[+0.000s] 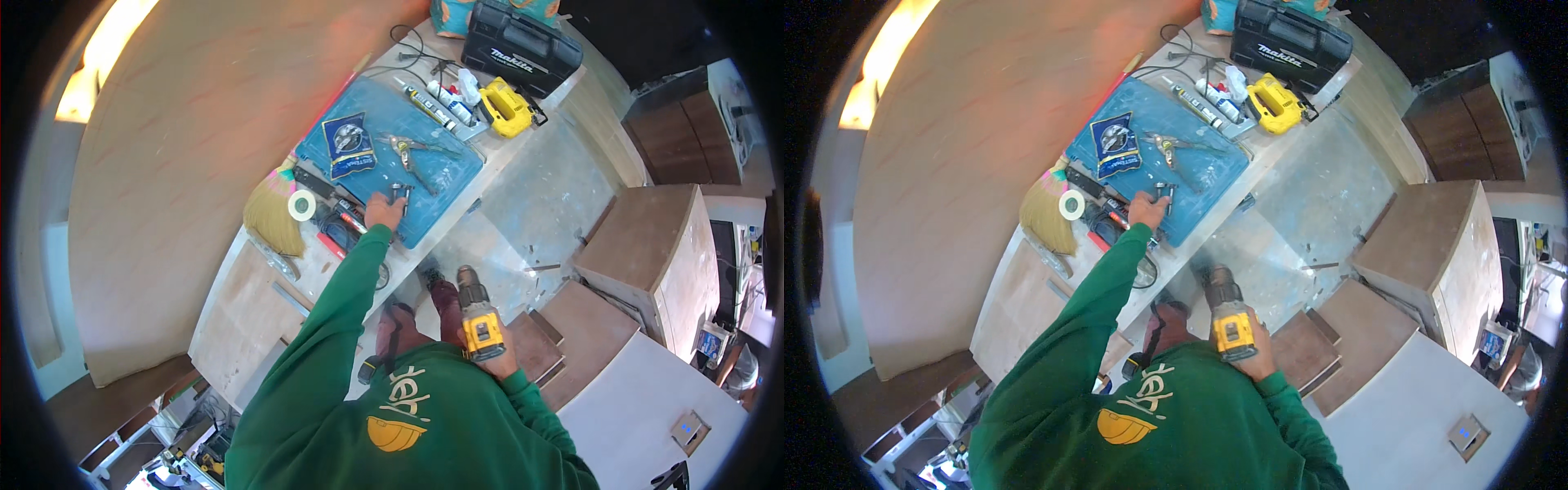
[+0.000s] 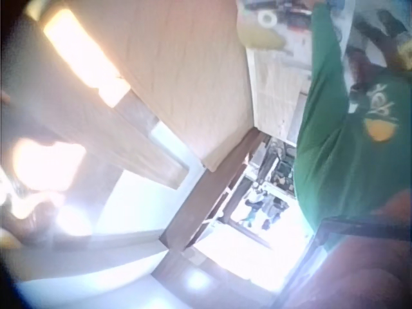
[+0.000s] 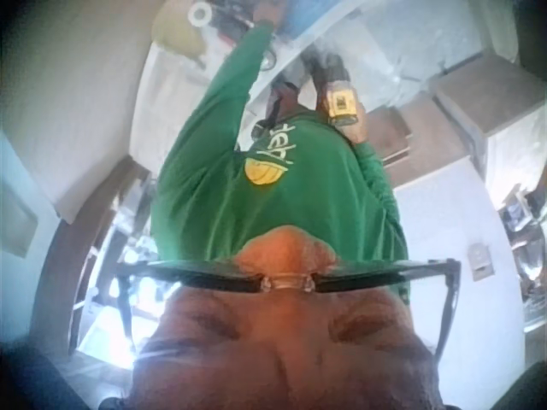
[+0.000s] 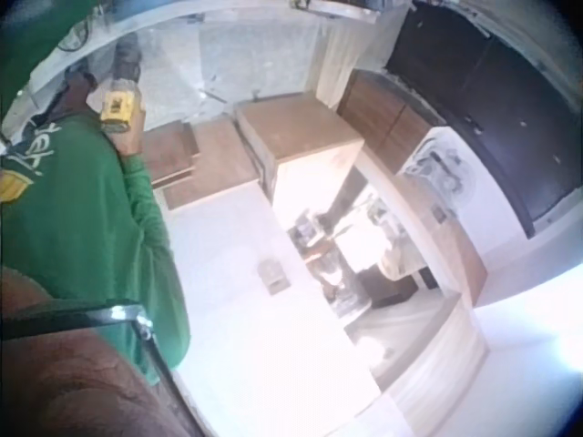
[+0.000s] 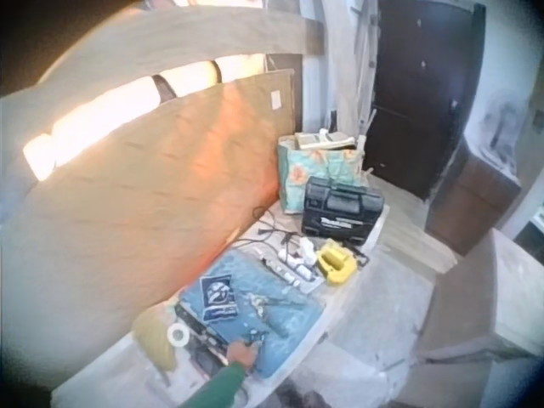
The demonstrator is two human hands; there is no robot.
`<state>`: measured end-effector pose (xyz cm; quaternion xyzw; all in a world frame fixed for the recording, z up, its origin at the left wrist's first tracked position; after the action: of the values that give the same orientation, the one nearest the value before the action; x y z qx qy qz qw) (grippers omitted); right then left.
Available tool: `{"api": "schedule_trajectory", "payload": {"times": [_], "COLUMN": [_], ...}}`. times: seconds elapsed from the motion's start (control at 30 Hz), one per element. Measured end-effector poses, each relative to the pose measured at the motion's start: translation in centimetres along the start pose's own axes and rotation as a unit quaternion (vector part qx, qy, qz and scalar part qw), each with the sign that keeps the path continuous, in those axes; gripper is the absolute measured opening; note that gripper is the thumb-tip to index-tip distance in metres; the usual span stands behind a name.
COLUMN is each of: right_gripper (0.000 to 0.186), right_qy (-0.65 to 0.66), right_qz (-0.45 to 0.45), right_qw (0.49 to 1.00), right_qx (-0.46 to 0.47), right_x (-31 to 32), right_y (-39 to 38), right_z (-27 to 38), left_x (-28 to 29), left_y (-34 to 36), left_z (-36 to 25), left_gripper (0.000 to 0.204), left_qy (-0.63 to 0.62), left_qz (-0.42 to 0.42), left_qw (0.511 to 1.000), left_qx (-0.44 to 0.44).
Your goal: The person positions a white plastic template with two circular cutouts onto a rectangular wooden board. They use a blue clamp to secure the template to the wood. Then, using a yellow cordless drill, they drill two holes through the template into the board. Finally, they remove the clamp and the template.
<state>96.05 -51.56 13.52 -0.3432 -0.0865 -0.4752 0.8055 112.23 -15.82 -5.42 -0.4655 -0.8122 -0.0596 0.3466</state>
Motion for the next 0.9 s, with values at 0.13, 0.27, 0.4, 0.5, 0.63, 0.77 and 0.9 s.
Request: {"api": "schedule_trajectory", "payload": {"times": [0.13,0.27,0.4,0.5,0.63,0.77,0.9], "right_gripper": [0.034,0.046,0.064,0.076,0.061,0.059,0.061], "right_qy": [-0.023,0.032,0.109,0.005,-0.053,-0.071,0.069], "right_qz": [-0.051,-0.024,0.091,0.119,0.202,0.308,0.494], "right_qw": [0.998,0.999,0.987,0.957,0.909,0.851,0.831], "right_qx": [-0.037,-0.009,0.072,0.264,0.361,0.420,0.246], "right_x": [2.6,3.4,2.1,0.2,-2.8,-6.6,-10.7], "right_y": [-0.7,0.9,4.3,5.5,4.9,3.2,0.4], "right_z": [-0.4,0.6,5.4,10.1,17.4,19.3,19.7], "left_x": [0.1,2.0,8.6,15.3,22.0,27.3,30.5], "left_y": [1.0,-1.9,-10.5,-16.2,-21.1,-27.0,-34.0], "left_z": [3.1,2.7,-8.1,-14.7,-16.6,-15.6,-14.1], "left_gripper": [0.039,0.032,0.028,0.027,0.026,0.023,0.027], "left_qy": [-0.010,-0.291,-0.591,-0.661,-0.755,-0.799,-0.792], "left_qz": [-0.001,0.028,0.058,0.000,-0.118,-0.216,-0.294], "left_qw": [0.999,0.934,0.777,0.731,0.638,0.558,0.534], "left_qx": [0.052,0.206,0.209,0.172,0.094,0.062,-0.010]}}
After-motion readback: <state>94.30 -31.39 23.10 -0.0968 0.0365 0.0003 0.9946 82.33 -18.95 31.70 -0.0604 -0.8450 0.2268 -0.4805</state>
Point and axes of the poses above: each hand's wrist, its own y-axis towards the middle knuckle, its own x-axis out of the back of the hand, z = x × y, the point moved 9 cm from there along y, towards the middle knuckle, and after that the axes turned 13 degrees about -y, right-handed, at the moved point
